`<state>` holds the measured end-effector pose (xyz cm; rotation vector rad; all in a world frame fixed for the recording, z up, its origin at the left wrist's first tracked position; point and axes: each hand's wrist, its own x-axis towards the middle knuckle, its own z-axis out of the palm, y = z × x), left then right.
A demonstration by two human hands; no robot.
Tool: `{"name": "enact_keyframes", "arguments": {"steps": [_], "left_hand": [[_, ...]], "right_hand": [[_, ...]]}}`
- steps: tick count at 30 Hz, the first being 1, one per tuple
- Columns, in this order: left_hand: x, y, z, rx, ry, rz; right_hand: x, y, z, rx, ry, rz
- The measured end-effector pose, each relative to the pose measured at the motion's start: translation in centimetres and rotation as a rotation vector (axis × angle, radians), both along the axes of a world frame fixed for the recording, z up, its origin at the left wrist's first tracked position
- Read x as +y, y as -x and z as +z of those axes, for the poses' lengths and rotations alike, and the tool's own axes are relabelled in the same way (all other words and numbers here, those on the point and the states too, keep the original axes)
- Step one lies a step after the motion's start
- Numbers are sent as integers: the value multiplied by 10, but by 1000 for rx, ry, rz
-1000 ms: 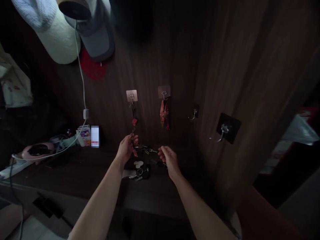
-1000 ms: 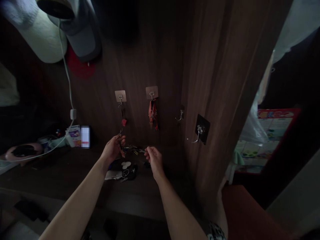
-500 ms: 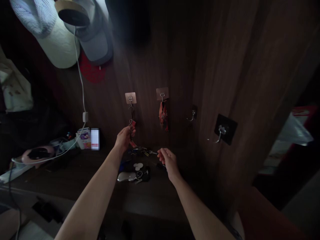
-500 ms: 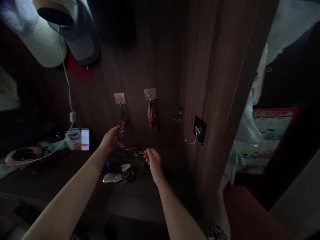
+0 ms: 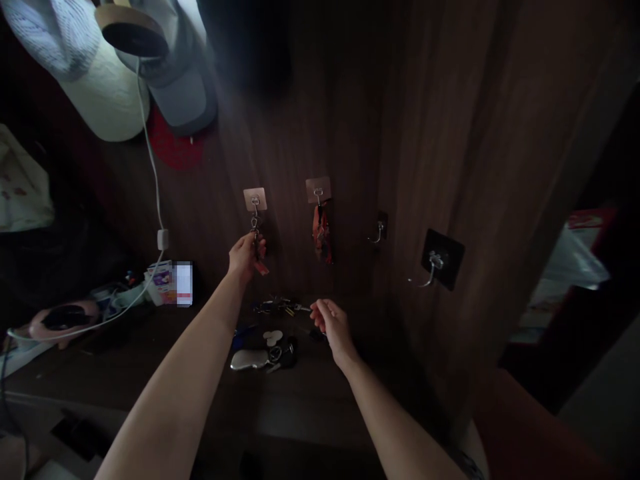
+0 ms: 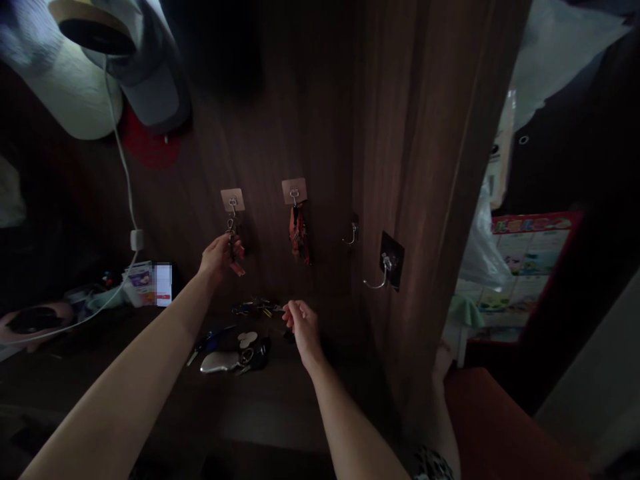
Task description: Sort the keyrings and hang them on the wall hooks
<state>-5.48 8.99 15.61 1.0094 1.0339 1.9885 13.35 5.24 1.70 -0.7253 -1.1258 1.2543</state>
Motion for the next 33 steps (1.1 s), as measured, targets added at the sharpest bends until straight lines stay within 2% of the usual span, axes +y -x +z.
{"name": "enact_keyframes", "arguments": {"steps": [7,10,12,19,23,33], "left_hand": [[15,0,22,-39,-15,79],[23,0,25,-70,6,129],[26,1,23,-81,45,115],[29,4,11,-105,131,85],[26,7,1,-142,127,-1],[15,13,-32,-145,146,-131]], "right_hand": [[0,0,1,5,25,2],[1,1,1,18,24,13],[0,1,2,22,24,18],[0,0,3,32,29,24],[1,1,1,23,24,20],[-2,0,5,-7,7,10]]}}
